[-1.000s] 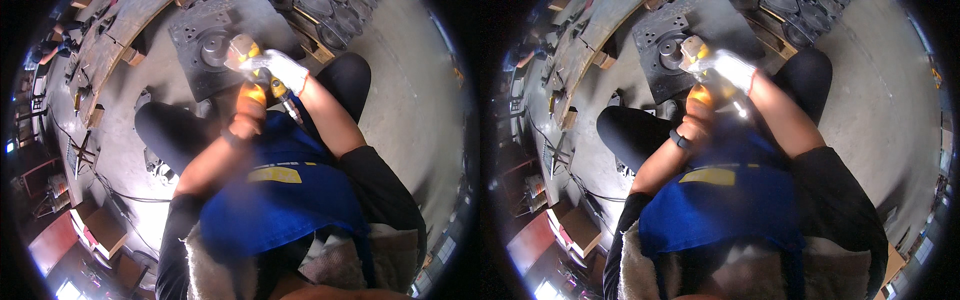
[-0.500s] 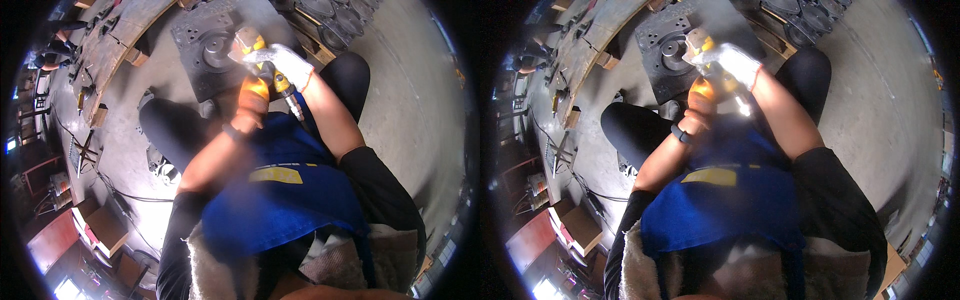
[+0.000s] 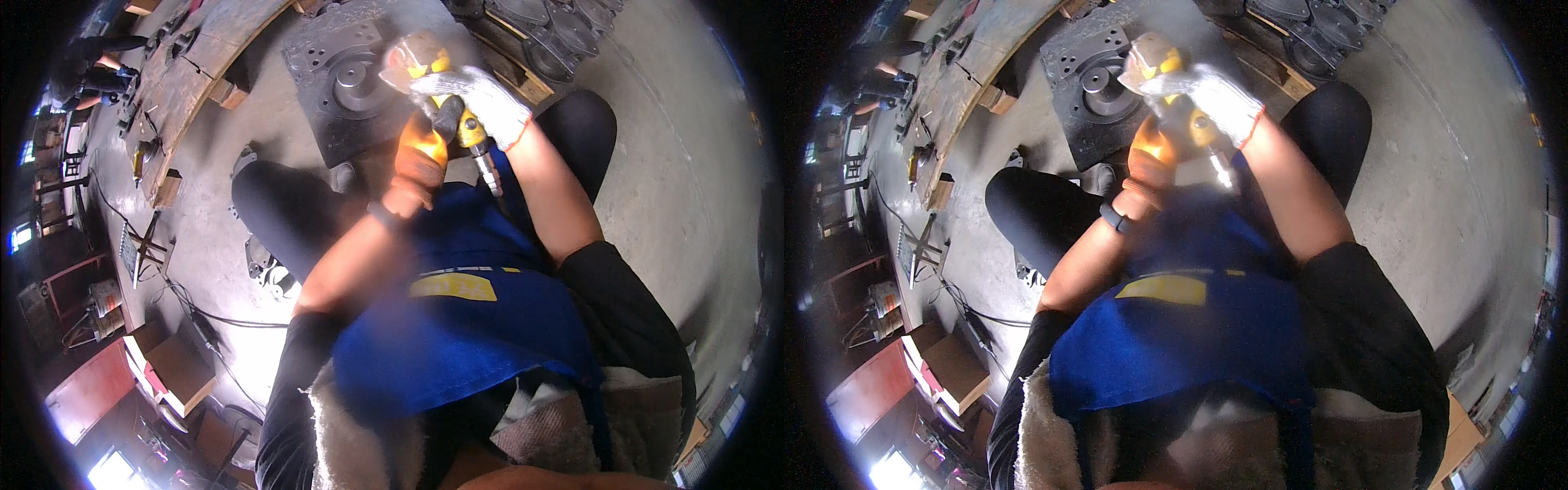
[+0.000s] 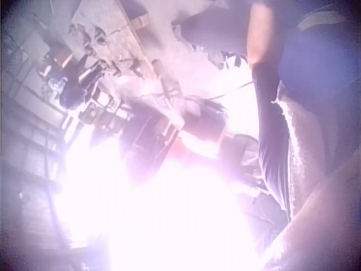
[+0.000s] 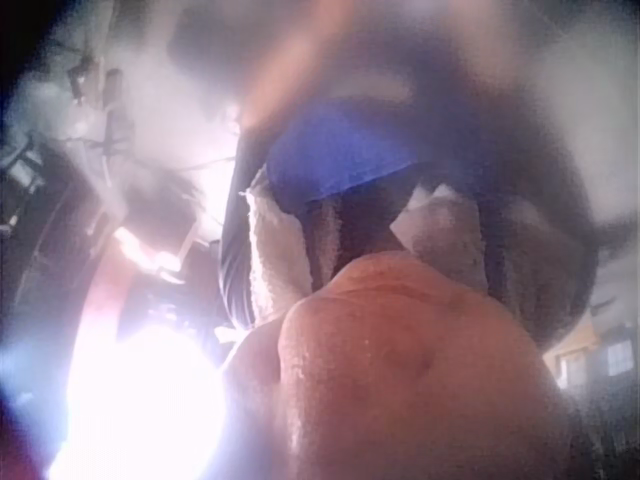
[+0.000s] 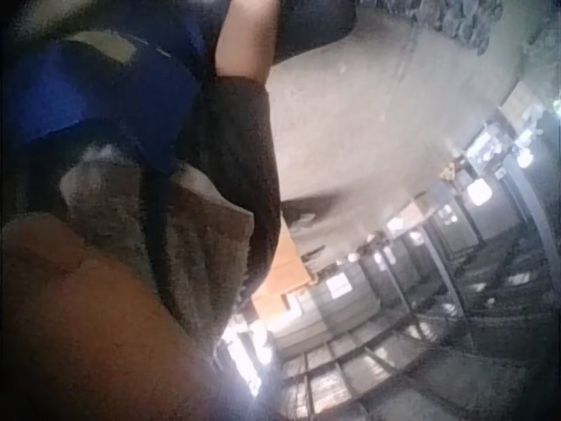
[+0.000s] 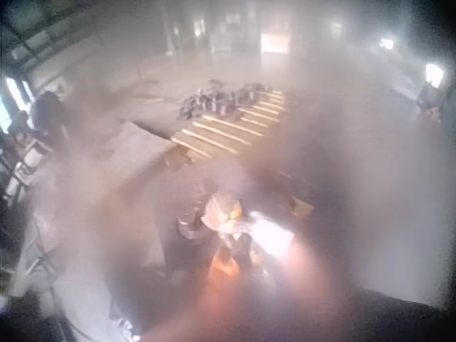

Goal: The person sits on the floor and uses a handheld angle grinder to smooth the surface of metal parts. They handle multiple parts one at a time, repositioning them as needed, and place finished pieces aside.

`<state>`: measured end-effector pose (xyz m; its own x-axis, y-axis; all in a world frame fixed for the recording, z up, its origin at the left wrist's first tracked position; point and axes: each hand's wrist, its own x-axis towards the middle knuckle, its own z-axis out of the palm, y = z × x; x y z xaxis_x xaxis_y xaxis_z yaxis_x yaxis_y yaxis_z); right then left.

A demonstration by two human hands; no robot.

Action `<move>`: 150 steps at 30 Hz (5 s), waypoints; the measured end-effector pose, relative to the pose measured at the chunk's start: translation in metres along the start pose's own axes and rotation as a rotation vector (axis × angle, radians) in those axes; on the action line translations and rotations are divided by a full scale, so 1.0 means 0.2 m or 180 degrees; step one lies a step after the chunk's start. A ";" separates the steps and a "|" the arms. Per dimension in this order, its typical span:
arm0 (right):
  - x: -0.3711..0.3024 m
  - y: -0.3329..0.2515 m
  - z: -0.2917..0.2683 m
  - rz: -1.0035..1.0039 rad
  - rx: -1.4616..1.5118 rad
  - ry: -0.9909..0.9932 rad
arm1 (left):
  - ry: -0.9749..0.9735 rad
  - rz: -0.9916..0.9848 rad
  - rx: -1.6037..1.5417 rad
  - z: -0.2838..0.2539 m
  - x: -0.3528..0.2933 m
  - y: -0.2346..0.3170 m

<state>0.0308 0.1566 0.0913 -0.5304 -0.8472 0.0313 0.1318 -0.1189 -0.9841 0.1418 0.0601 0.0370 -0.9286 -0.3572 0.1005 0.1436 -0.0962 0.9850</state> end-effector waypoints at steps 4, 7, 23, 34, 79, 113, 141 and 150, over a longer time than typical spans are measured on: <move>-0.05 -0.08 -0.04 0.0896 0.0659 0.0560 | -0.0584 0.0393 0.3319 -0.23 0.01 -0.30; -0.05 -0.21 -0.04 0.0752 0.0742 0.0447 | -0.0116 0.0598 0.0932 -0.62 0.07 -0.82; -0.03 -0.04 -0.14 0.1433 0.0419 0.0270 | 0.0791 -0.1918 0.4613 -0.75 0.35 -0.23; 0.00 -0.09 -0.07 0.1427 0.0032 0.0018 | -0.2389 -0.0150 0.5554 -0.84 0.19 -0.13; 0.25 0.05 0.25 0.1202 0.0392 -0.0208 | 0.0136 0.1220 0.2846 -0.35 0.00 -0.42; 0.22 0.07 0.19 0.1568 0.0759 -0.0163 | -0.0597 -0.0079 0.2397 -0.27 -0.02 -0.21; 0.08 -0.18 0.00 0.0931 0.0921 0.0654 | 0.1779 -0.1252 0.1864 -0.41 0.06 0.30; -0.03 -0.14 -0.20 0.0889 0.1507 0.0797 | 0.0392 -0.0449 0.4067 -0.90 0.50 -0.05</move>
<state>-0.0035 0.1855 0.1112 -0.5956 -0.7386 -0.3158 0.6225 -0.1759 -0.7626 0.1089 -0.1410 0.0123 -0.8616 -0.5061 0.0389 -0.4432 0.7875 0.4282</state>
